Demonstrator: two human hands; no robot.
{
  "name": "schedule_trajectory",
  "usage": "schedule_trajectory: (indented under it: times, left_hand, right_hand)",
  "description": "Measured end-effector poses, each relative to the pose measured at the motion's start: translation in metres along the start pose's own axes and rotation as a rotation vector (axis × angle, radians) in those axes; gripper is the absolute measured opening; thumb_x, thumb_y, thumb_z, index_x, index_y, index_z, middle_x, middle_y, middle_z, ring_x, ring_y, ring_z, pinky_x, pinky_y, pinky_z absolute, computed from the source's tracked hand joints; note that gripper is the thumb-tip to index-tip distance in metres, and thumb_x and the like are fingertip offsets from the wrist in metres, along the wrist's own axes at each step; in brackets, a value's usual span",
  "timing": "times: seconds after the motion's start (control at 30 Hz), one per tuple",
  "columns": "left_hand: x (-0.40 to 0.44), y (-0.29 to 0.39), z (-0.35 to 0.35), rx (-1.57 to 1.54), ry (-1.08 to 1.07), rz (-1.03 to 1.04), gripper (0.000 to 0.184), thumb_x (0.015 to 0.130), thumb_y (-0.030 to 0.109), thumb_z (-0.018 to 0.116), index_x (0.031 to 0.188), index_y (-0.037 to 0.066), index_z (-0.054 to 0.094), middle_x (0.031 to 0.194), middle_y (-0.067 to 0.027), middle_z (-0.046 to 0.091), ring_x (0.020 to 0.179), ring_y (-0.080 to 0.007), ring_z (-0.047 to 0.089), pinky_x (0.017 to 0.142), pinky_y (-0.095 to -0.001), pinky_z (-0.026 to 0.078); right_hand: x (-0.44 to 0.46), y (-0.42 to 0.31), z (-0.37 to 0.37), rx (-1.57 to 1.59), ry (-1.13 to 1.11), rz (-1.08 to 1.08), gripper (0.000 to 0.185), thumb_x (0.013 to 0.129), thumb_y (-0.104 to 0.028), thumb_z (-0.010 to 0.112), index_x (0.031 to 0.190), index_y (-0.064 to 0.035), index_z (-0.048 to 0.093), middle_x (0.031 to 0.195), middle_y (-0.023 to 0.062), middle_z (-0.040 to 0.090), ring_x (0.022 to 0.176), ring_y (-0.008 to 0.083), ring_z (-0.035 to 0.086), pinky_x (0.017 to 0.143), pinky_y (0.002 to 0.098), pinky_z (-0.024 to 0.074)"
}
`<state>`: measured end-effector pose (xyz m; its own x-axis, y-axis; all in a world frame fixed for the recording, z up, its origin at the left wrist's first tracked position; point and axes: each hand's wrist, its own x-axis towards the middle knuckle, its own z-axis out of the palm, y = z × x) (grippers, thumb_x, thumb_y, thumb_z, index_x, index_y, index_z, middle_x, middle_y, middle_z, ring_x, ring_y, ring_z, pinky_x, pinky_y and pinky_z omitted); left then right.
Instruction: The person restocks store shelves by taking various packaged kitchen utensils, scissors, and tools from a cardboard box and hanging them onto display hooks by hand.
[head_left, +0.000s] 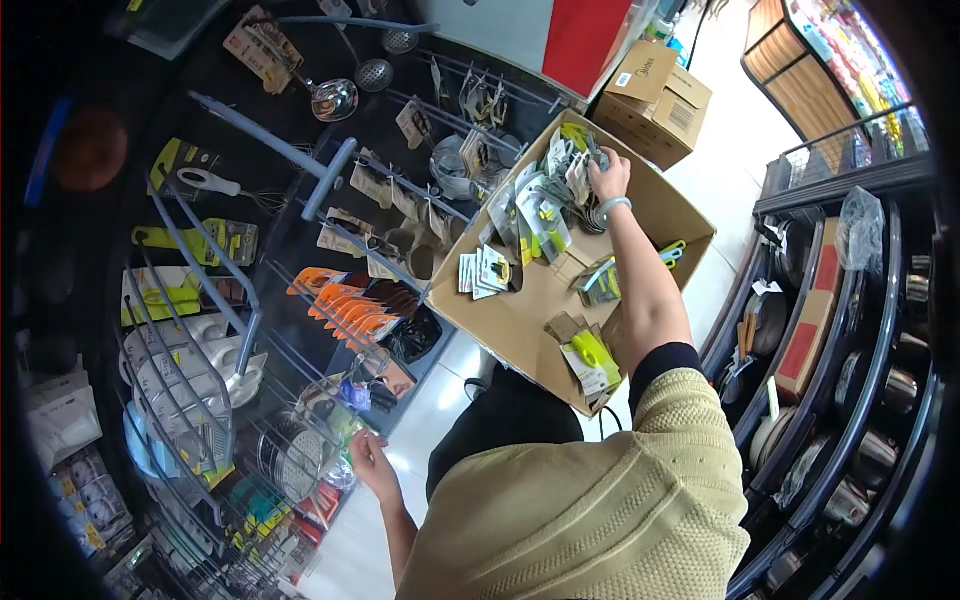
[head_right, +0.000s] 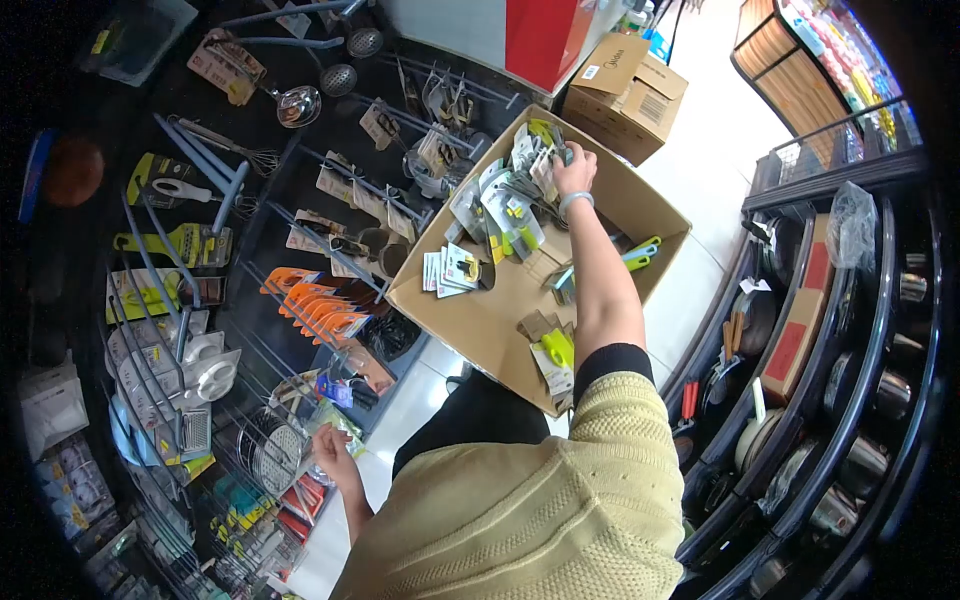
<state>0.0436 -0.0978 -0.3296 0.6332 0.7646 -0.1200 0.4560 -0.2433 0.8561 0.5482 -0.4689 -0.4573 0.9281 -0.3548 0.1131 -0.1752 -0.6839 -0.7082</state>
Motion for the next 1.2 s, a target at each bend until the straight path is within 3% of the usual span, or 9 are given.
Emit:
schedule_trajectory:
  times: [0.13,0.27,0.3,0.4,0.47,0.73,0.9,1.1,1.2]
  left_hand:
    - [-0.005,0.009,0.007,0.047,-0.023,-0.042,0.011,0.09,0.004,0.05,0.098,-0.002,0.055,0.077,-0.0069,0.057,0.067,-0.0118,0.056,0.061,-0.0235,0.046]
    - [-0.005,0.009,0.014,0.109,-0.072,-0.036,0.012,0.091,0.005,0.05,0.099,-0.002,0.054,0.076,-0.006,0.057,0.067,-0.0107,0.056,0.063,-0.023,0.045]
    - [-0.004,0.012,0.016,0.106,-0.086,-0.021,0.012,0.091,0.005,0.05,0.099,-0.002,0.055,0.076,-0.0061,0.057,0.066,-0.0107,0.056,0.063,-0.023,0.045]
    - [0.0,0.016,0.02,0.104,-0.123,0.024,0.012,0.091,0.005,0.05,0.099,-0.002,0.055,0.075,-0.0063,0.058,0.065,-0.0106,0.057,0.062,-0.023,0.046]
    - [0.005,0.011,0.021,0.108,-0.134,0.053,0.012,0.091,0.005,0.051,0.099,-0.002,0.055,0.075,-0.0065,0.059,0.064,-0.0106,0.057,0.061,-0.0229,0.046]
    - [0.016,0.024,0.025,-0.021,-0.178,0.071,0.013,0.09,0.006,0.05,0.097,-0.004,0.056,0.081,-0.0082,0.061,0.07,-0.0118,0.059,0.064,-0.0245,0.048]
    - [0.018,0.021,0.022,0.018,-0.21,0.048,0.013,0.09,0.006,0.05,0.097,-0.004,0.056,0.083,-0.0086,0.062,0.072,-0.0127,0.06,0.065,-0.0253,0.049]
    - [0.004,0.017,0.019,0.051,-0.15,0.033,0.012,0.09,0.006,0.051,0.097,-0.002,0.057,0.079,-0.0083,0.062,0.069,-0.0127,0.06,0.063,-0.0256,0.047]
    - [-0.004,0.021,0.021,0.104,-0.137,-0.009,0.012,0.089,0.006,0.052,0.095,-0.002,0.058,0.078,-0.0084,0.062,0.068,-0.0126,0.06,0.062,-0.0257,0.047]
  right_hand:
    - [0.007,0.001,0.002,-0.079,-0.008,-0.008,0.029,0.074,-0.018,0.068,0.103,-0.0155,0.065,0.107,0.013,0.05,0.107,0.0321,0.044,0.093,0.0394,0.0387]
    - [0.003,0.015,-0.008,0.047,-0.061,0.08,0.025,0.079,-0.024,0.063,0.1,-0.0109,0.065,0.094,0.0159,0.06,0.092,0.0315,0.056,0.084,0.0412,0.0443]
    - [0.002,0.026,-0.007,0.096,0.02,-0.009,0.026,0.081,-0.024,0.061,0.101,-0.0083,0.064,0.087,0.0174,0.063,0.083,0.0327,0.061,0.078,0.0416,0.0465]
    - [-0.014,0.018,-0.043,0.22,0.111,0.023,0.026,0.082,-0.022,0.059,0.104,-0.008,0.063,0.09,0.0174,0.064,0.085,0.0325,0.062,0.078,0.0395,0.047]
    - [-0.016,0.028,-0.055,0.142,0.18,0.015,0.026,0.083,-0.019,0.059,0.105,-0.0052,0.062,0.096,0.016,0.065,0.09,0.0285,0.063,0.079,0.0354,0.0472]
    - [-0.046,0.044,-0.076,0.325,0.107,0.015,0.021,0.082,-0.016,0.064,0.101,-0.0069,0.065,0.088,0.0073,0.068,0.082,0.0137,0.063,0.076,0.0274,0.0474]
    - [-0.028,0.042,-0.043,0.149,0.118,-0.074,0.021,0.075,-0.02,0.067,0.094,-0.0117,0.067,0.085,0.0112,0.06,0.075,0.0255,0.061,0.072,0.0359,0.0477]
    - [-0.014,0.01,-0.013,0.159,-0.145,-0.062,0.027,0.077,-0.012,0.06,0.103,-0.008,0.065,0.091,0.0176,0.064,0.086,0.0296,0.063,0.079,0.0361,0.0479]
    - [-0.003,-0.003,-0.005,0.21,-0.034,-0.061,0.028,0.078,-0.012,0.057,0.105,-0.007,0.064,0.094,0.0188,0.064,0.089,0.0308,0.063,0.082,0.0371,0.0475]
